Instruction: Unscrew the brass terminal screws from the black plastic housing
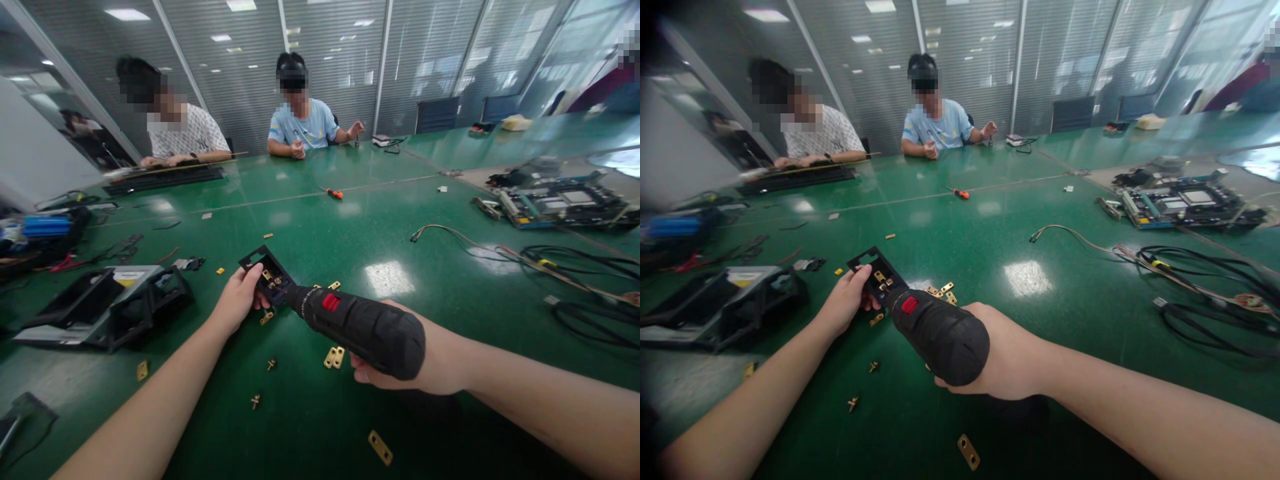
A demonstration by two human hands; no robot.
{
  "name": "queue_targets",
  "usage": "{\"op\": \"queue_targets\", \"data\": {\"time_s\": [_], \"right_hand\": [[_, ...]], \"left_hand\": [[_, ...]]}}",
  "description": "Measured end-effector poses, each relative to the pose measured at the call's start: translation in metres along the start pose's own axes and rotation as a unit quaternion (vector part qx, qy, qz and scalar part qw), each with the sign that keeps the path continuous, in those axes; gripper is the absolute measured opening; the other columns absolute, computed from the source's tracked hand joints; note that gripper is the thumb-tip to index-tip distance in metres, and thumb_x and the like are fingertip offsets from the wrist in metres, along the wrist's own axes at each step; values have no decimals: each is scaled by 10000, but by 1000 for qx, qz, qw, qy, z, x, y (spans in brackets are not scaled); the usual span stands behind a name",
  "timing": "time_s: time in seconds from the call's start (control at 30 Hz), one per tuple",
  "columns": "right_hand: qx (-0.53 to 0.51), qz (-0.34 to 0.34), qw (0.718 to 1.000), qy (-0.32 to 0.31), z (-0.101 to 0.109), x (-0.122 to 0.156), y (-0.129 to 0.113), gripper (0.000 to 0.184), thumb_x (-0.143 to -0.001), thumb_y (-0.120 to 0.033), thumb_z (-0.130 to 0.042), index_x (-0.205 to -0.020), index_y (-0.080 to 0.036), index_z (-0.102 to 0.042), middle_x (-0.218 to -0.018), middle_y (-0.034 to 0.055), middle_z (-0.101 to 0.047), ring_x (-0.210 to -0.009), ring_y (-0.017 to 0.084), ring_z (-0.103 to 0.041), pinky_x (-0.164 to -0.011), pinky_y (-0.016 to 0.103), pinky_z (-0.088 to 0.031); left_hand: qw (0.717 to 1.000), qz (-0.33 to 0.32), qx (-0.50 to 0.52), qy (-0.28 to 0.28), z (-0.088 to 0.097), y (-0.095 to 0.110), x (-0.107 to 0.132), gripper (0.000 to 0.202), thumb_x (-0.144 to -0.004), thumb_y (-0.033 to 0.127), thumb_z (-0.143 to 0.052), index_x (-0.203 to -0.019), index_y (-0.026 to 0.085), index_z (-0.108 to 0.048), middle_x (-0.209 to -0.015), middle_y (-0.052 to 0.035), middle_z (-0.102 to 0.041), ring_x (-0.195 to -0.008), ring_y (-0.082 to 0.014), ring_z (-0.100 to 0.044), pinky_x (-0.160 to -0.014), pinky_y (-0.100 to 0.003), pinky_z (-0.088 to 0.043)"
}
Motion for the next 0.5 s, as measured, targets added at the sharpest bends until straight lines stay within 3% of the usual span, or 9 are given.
{"op": "queue_targets", "data": {"time_s": [0.2,0.5], "right_hand": [[-13,-11,1000,0,-2,0,5,178,-794,-251,-771,-794,-185,-605,-781,21,-706,-701,155,-673,-672,273,-552],[-5,-26,1000,-13,-4,0,9,160,-804,-285,-769,-830,-171,-660,-820,37,-724,-712,161,-656,-710,300,-562]], "left_hand": [[1000,4,10,2,-1,0,0,395,-900,616,-589,-846,227,-539,-497,3,-624,-405,-176,-575,-398,-253,-402],[1000,-1,16,-2,-2,2,3,415,-887,632,-606,-859,221,-549,-491,10,-624,-396,-176,-569,-402,-258,-404]]}}
Point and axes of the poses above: each hand's wrist, its own x-axis away from the middle knuckle, its own z-axis out of the back of the hand, y = z × x, the point moved 9 cm from there along -x, towards the middle knuckle
